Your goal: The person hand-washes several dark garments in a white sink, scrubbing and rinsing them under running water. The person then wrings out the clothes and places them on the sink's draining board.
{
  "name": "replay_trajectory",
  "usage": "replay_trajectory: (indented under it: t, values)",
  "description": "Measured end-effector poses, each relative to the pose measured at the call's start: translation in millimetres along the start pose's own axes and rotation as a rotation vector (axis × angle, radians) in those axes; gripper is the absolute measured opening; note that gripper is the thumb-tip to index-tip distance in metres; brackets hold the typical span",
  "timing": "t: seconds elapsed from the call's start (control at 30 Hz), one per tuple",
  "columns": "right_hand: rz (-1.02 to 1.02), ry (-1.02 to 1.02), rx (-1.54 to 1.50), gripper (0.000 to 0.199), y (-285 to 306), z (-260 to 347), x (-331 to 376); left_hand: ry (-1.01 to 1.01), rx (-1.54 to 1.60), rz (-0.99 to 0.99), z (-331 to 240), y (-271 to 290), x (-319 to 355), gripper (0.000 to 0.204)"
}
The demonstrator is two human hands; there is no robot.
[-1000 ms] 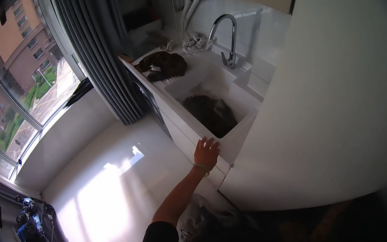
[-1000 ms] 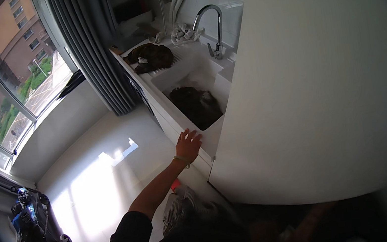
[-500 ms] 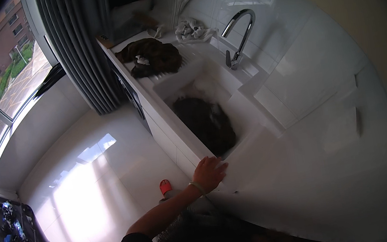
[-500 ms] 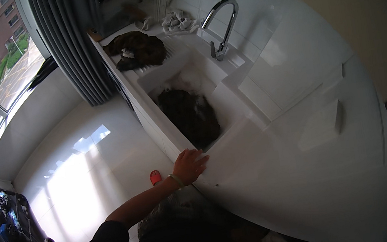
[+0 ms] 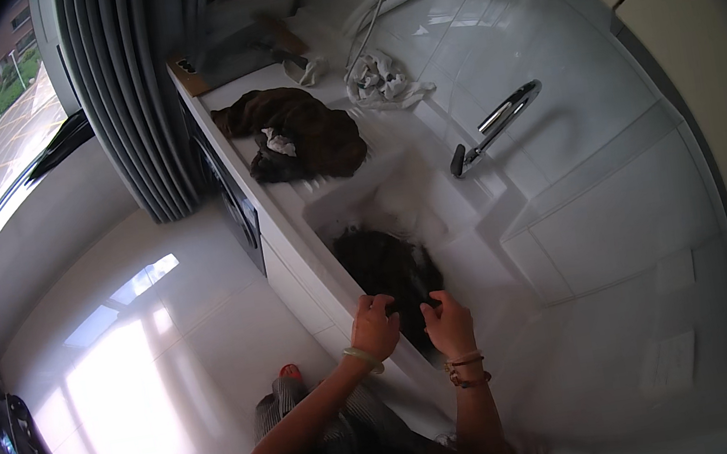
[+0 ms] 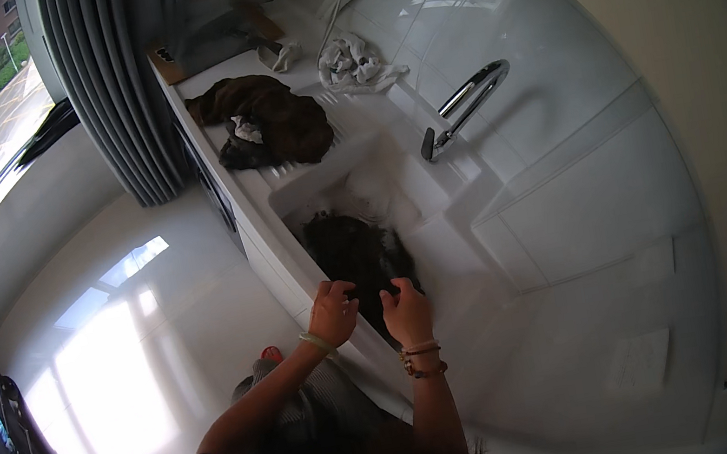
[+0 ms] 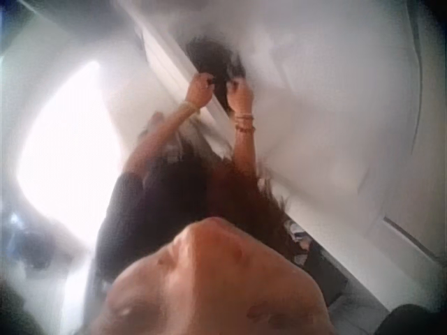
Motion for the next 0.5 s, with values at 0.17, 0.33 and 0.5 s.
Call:
replay_trajectory:
  t: [0.17, 0.33, 0.5]
  values:
    - [0.076, -0.196, -0.093, 0.052, -55, -30, -77, 0.025, 0.024, -0.095, 17, 6, -35, 0.038]
    - [0.194, -0.469, 0.171, 0.068, -110, -49, -108, 0.189, 0.005, -0.114, 20, -4, -78, 0.042]
    - [0.142, -0.287, 0.081, 0.061, -154, -72, -136, 0.402, -0.149, -0.062, 49, -41, -138, 0.038]
Point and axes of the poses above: each hand's wrist, its own x-axis away from the middle knuckle, its own y-axis out of the back of the hand, z = x × y, the point moved 7 cm from there along -x, towards the middle knuckle, and after that the axes turned 4 degrees about x, right-handed, at the moved point
